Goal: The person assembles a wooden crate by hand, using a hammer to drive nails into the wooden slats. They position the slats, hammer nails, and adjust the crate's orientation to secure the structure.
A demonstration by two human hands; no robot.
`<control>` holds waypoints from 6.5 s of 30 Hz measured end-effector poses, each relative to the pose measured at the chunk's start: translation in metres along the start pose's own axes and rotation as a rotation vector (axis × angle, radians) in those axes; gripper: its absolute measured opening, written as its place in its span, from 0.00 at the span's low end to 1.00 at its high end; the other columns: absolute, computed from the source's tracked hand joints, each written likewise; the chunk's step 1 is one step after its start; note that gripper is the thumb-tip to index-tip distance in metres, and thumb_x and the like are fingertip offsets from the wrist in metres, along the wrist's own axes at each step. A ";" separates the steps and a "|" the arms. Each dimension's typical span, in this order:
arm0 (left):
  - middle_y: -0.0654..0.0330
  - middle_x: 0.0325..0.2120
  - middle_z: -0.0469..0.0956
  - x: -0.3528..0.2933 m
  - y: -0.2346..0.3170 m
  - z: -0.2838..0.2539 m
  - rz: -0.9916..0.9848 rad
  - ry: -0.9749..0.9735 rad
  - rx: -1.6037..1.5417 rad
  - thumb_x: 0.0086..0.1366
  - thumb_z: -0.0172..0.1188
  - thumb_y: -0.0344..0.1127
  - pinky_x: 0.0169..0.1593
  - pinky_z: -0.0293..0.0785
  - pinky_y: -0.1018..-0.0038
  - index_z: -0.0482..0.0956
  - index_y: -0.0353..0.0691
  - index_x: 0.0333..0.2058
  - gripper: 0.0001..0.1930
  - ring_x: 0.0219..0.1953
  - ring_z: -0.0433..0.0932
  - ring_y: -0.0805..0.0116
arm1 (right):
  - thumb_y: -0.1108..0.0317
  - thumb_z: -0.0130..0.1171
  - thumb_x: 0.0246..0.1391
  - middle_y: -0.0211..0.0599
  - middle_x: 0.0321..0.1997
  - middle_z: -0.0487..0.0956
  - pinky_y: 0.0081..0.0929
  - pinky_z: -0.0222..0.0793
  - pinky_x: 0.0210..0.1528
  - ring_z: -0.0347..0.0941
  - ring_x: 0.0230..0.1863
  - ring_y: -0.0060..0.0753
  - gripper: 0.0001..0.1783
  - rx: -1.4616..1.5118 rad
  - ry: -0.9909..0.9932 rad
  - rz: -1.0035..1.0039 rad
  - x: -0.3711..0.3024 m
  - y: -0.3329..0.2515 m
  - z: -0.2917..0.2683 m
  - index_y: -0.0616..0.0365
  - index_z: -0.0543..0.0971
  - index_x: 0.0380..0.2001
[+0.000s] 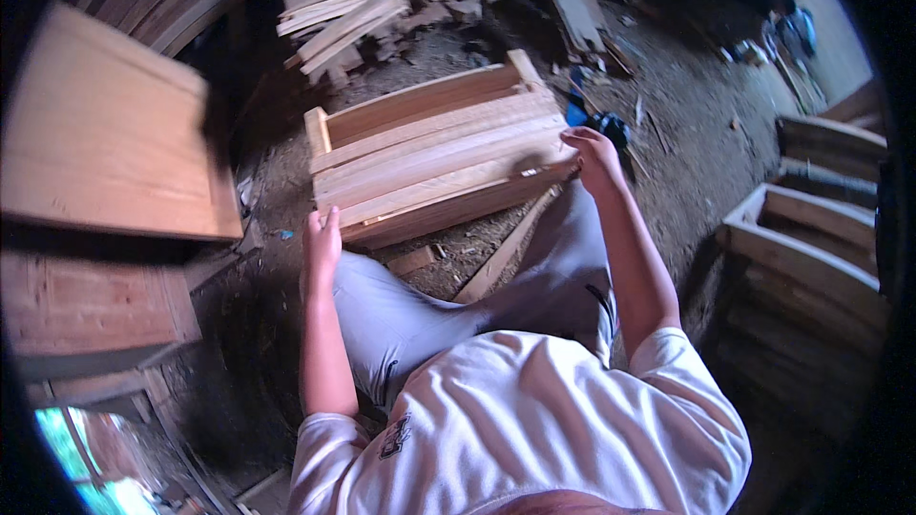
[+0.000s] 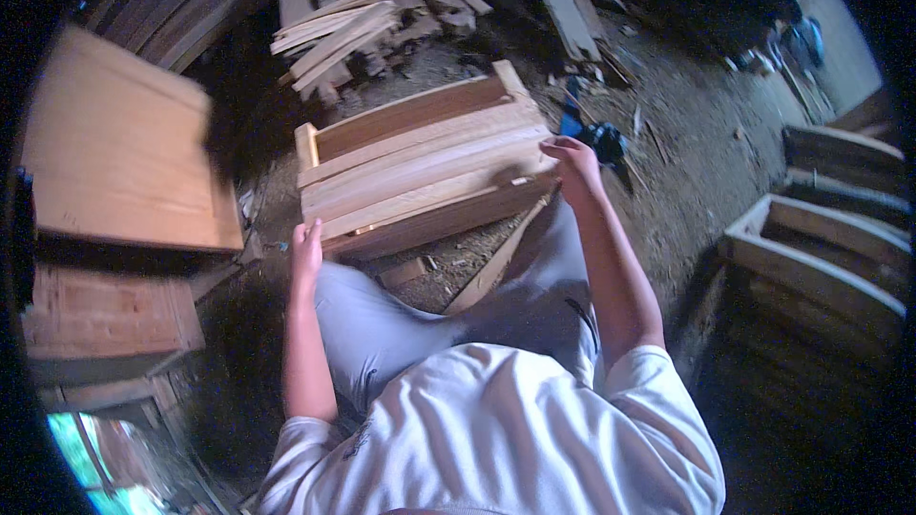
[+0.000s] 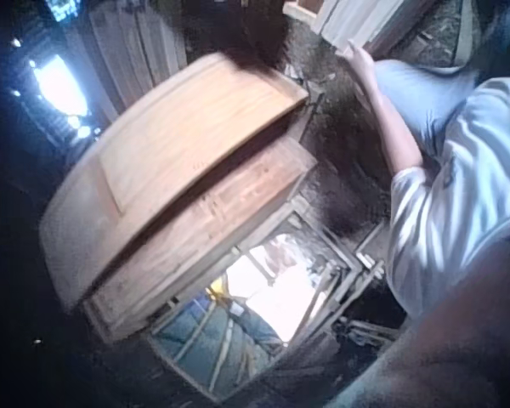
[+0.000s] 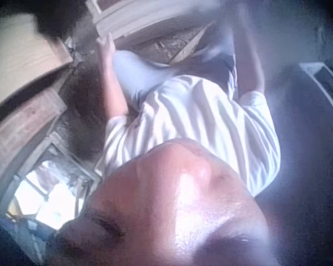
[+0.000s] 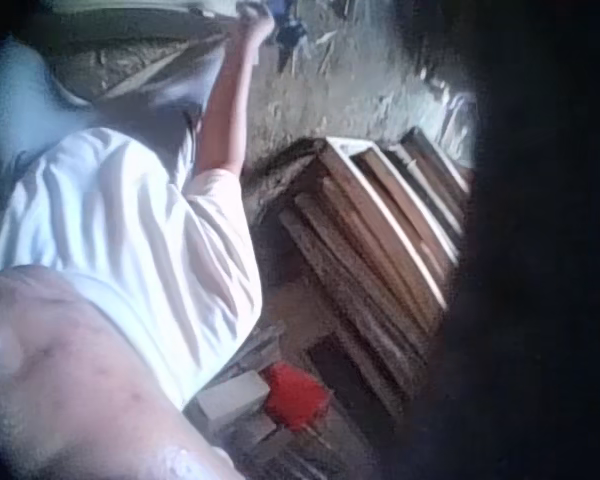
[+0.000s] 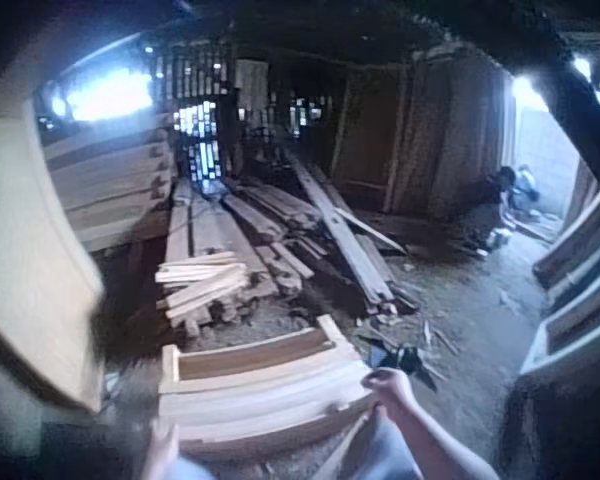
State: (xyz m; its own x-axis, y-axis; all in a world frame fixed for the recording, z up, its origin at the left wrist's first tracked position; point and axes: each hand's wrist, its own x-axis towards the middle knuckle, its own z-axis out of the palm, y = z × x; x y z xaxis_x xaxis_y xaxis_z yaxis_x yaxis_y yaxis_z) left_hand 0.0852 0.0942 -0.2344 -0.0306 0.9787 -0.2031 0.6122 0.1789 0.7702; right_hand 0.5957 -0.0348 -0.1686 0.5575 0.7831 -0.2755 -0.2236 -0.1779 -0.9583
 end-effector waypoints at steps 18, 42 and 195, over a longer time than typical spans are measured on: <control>0.58 0.35 0.83 -0.198 0.180 0.105 -0.040 -0.748 -0.597 0.70 0.62 0.29 0.47 0.81 0.74 0.81 0.31 0.39 0.06 0.38 0.83 0.71 | 0.75 0.72 0.48 0.44 0.31 0.83 0.39 0.78 0.36 0.83 0.33 0.49 0.33 -0.495 -0.181 -0.509 -0.212 0.002 0.042 0.60 0.69 0.57; 0.46 0.38 0.85 0.077 0.057 -0.009 0.528 0.365 0.163 0.76 0.47 0.34 0.42 0.78 0.54 0.61 0.36 0.43 0.08 0.40 0.83 0.42 | 0.44 0.51 0.63 0.42 0.33 0.83 0.40 0.72 0.40 0.80 0.37 0.39 0.27 -0.727 0.521 0.427 -0.184 0.334 -0.244 0.57 0.82 0.44; 0.43 0.30 0.80 0.090 0.036 0.030 0.528 0.525 -0.077 0.64 0.58 0.27 0.42 0.75 0.53 0.75 0.33 0.35 0.03 0.39 0.80 0.41 | 0.54 0.61 0.62 0.49 0.36 0.83 0.50 0.74 0.35 0.81 0.38 0.58 0.15 -0.940 -0.332 -0.865 -0.004 0.052 0.312 0.52 0.76 0.42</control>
State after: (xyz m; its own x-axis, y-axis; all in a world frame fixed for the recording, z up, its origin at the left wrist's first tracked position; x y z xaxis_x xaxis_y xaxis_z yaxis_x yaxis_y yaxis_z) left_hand 0.1281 0.1860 -0.2427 -0.1328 0.8522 0.5061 0.5936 -0.3405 0.7291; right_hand 0.3321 0.1387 -0.1935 -0.0127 0.9365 0.3505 0.8154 0.2126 -0.5385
